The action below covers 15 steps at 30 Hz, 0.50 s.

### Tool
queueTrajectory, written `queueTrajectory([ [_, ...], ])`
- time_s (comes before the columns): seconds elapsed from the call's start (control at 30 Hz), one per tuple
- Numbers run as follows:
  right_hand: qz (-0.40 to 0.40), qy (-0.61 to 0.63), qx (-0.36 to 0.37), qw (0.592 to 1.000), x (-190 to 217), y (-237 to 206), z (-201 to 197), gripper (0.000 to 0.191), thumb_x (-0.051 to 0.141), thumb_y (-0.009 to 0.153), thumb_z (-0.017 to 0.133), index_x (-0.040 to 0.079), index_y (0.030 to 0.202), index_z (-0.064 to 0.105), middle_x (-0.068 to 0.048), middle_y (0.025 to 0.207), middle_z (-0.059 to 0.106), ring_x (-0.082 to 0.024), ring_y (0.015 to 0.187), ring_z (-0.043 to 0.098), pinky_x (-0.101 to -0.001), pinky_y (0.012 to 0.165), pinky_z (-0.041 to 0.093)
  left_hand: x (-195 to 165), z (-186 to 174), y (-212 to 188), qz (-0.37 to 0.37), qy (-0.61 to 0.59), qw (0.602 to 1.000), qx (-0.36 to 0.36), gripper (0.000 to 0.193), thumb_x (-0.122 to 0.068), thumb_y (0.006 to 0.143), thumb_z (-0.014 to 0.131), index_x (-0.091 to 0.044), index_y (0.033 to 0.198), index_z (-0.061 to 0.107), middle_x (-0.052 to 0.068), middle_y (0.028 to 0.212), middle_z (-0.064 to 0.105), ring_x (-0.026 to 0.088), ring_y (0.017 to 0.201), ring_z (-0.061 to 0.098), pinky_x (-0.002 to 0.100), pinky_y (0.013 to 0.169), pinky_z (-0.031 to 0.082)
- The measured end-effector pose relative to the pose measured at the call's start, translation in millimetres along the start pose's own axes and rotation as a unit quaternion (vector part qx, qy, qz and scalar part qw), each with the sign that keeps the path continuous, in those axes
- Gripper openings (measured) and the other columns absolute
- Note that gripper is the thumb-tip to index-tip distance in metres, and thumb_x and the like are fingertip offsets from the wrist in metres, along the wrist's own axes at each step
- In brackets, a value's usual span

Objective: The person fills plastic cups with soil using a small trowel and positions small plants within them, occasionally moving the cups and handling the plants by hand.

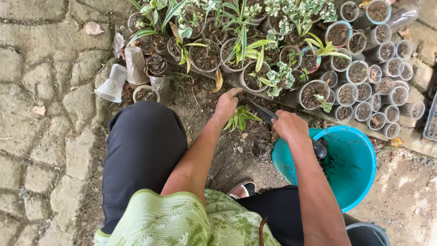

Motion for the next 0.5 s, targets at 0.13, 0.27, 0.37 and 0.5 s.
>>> queueTrajectory([
  [0.13,-0.007,0.007,-0.012,1.0,-2.4,1.0,1.6,0.028,0.038,0.1,0.058,0.019,0.117,0.069,-0.015,0.106,0.074,-0.04,0.103,0.068,-0.0544,0.087,0.052,-11.8,7.8,-2.5,-0.032,0.067,0.993,0.092,0.046,0.0,0.094,0.052,-0.019,0.132,0.07,0.021,0.116,0.072,0.033,0.087,0.071,0.039,0.083,0.056],
  [0.27,-0.009,0.0,-0.02,1.0,0.9,0.0,2.7,0.027,0.036,0.101,0.057,0.018,0.116,0.069,-0.016,0.105,0.074,-0.04,0.101,0.069,-0.0544,0.086,0.053,-10.3,2.1,0.4,-0.05,0.092,0.992,0.074,0.05,0.004,0.087,0.052,-0.025,0.123,0.072,0.009,0.125,0.069,0.03,0.082,0.074,0.039,0.08,0.06],
  [0.37,-0.022,-0.01,-0.042,0.999,4.2,-3.4,-0.9,0.026,0.034,0.101,0.056,0.017,0.115,0.07,-0.016,0.104,0.075,-0.039,0.1,0.07,-0.0537,0.086,0.054,-16.5,-4.8,7.3,0.103,0.15,0.983,-0.002,0.049,0.008,0.08,0.056,-0.02,0.115,0.076,0.013,0.111,0.079,0.031,0.096,0.073,0.04,0.09,0.057],
  [0.5,-0.024,0.002,-0.049,0.999,6.0,-7.7,-3.5,0.026,0.033,0.1,0.057,0.017,0.116,0.071,-0.016,0.105,0.074,-0.039,0.1,0.07,-0.0536,0.086,0.054,-3.8,-6.0,7.1,0.14,0.243,0.96,-0.007,0.051,0.009,0.081,0.057,-0.019,0.119,0.074,0.017,0.117,0.072,0.036,0.108,0.067,0.043,0.1,0.053],
])
Point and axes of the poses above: each hand's wrist, its own y-axis towards the middle knuckle, its own z-axis out of the palm, x = y × z, the point moved 5 cm from there along y, towards the middle knuckle
